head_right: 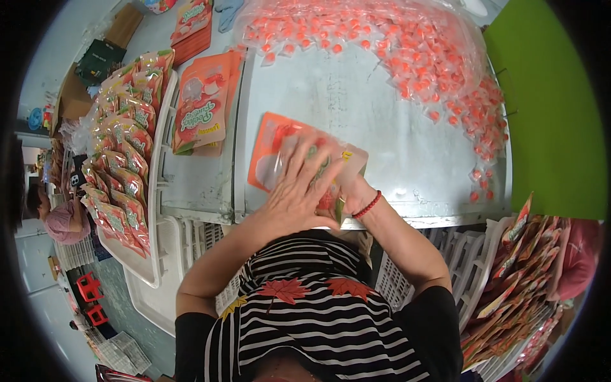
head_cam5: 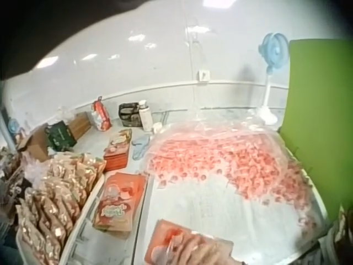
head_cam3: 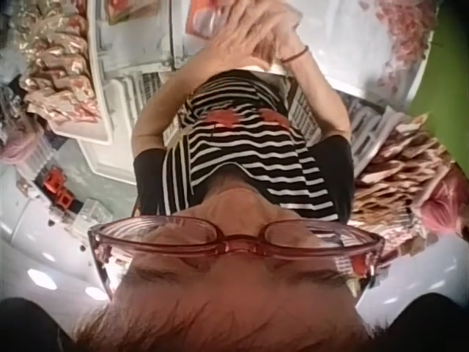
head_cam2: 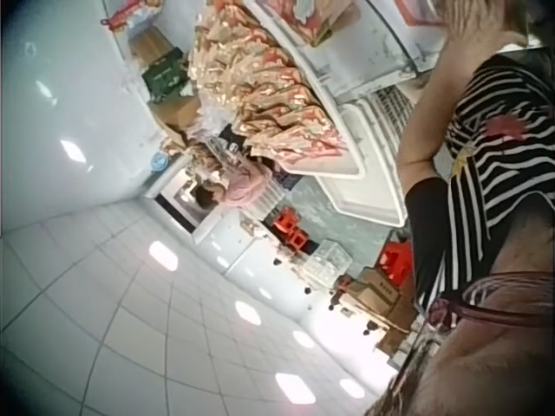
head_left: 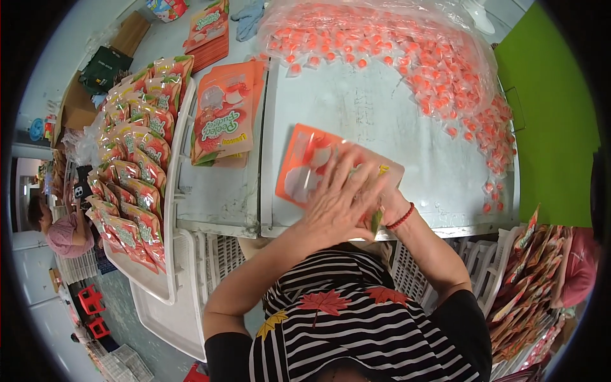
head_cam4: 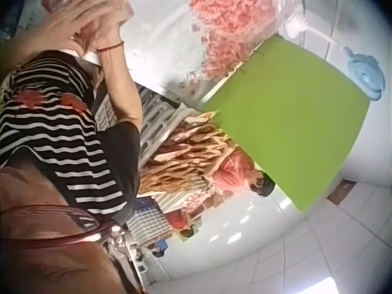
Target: Packing individually wrapped candies into branded plastic bags and sealing them.
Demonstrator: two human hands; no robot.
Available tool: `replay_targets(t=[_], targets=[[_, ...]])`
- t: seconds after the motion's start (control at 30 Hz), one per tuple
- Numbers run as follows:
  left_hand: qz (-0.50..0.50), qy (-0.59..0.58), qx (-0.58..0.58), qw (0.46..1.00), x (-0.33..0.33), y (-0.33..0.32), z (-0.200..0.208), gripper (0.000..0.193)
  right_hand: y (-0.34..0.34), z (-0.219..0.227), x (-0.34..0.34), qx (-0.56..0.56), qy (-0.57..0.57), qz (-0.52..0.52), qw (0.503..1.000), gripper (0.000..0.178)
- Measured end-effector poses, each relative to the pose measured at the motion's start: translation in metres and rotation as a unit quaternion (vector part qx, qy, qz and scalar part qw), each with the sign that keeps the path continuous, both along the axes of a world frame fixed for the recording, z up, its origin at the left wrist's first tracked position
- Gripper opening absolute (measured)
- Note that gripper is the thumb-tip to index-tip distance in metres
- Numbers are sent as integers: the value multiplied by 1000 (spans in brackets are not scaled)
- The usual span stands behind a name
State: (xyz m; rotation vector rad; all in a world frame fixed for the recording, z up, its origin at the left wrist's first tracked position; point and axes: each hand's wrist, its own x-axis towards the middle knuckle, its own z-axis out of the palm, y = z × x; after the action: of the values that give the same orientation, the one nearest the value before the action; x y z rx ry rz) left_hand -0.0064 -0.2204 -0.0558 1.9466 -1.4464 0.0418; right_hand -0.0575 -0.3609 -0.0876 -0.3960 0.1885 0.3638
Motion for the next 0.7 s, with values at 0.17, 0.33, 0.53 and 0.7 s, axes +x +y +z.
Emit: replay_targets(t=[0.17,0.33,0.53,0.7], targets=[[-92,-6,143,985,5,2,4,123,0,-15,-6,-58,-50,4,997,53],[-82,38,134,987,-6,6,2,123,-2,-74,-4,-226,-183,90,953,50],[-2,71,140,988,4,8,9,112,-16,-45,-4,-78,-135,157,975,34],[41,136,132,981,6,6,2,98,-20,-33,8,-543,-419,60,725,27]])
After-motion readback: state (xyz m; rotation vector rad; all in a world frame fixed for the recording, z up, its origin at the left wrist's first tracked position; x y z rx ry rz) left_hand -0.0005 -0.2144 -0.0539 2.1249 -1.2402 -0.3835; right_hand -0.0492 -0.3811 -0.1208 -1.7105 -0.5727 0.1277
